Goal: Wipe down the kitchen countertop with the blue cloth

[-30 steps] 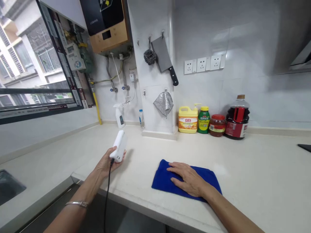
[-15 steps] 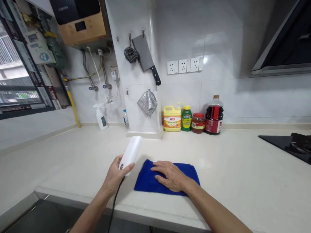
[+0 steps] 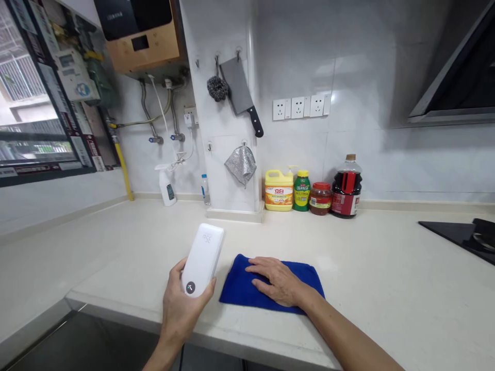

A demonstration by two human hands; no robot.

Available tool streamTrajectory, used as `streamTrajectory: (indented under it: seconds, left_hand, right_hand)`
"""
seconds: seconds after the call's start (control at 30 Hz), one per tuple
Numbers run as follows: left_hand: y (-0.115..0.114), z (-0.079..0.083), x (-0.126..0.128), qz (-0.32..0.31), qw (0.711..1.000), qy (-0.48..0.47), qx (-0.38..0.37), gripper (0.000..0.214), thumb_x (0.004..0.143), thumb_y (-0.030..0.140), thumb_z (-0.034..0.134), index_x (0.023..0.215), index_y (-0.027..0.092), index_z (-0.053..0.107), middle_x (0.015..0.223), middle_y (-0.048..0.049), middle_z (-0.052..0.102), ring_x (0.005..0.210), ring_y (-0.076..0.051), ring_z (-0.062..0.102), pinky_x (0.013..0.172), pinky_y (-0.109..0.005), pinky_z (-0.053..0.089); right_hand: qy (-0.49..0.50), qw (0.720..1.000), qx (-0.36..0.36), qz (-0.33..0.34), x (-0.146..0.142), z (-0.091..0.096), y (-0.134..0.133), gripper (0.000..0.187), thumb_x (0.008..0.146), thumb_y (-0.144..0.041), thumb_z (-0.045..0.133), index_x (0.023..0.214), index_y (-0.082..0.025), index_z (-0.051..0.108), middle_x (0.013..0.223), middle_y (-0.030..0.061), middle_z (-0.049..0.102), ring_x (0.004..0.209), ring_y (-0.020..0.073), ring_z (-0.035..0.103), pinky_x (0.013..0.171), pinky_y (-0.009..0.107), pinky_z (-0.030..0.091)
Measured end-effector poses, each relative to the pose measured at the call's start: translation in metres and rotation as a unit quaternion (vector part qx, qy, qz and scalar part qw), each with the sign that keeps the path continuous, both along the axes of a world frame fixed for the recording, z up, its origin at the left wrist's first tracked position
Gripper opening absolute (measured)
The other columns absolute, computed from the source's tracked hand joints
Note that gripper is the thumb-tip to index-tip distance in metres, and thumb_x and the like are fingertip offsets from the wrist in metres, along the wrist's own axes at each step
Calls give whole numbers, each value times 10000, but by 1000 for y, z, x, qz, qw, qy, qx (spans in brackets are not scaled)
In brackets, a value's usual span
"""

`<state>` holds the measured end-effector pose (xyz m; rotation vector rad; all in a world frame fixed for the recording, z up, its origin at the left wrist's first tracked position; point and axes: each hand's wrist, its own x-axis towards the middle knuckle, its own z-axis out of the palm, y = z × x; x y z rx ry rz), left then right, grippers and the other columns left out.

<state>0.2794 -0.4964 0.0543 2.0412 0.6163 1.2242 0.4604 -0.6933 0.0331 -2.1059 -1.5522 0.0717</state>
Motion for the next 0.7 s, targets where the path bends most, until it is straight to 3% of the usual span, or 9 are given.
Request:
streamTrajectory:
  seconds: [0.47,0.7]
  left_hand:
    - [-13,-10,-14,40,999,-7,-2,685,662,529,713,1244,227,514,1137,-100,636,914,-286,641,733,-407,554]
    - [-14,-22,-11,26,1000,-5,-8,691,645,521,729,1232,220,522,1140,-111,635,916,-293,643,694,-395,550]
  right_hand:
    - [3,1000,-1,-6,-4,3,1,470,1017,-513,435,1422,-309,557,1543,42,488,1451,255,398,1217,486,306]
    - [0,1000,2,-2,-2,1,0,466,1020,-517,433,1431,-327,544,1544,28,487,1454,253,393,1216,497,307]
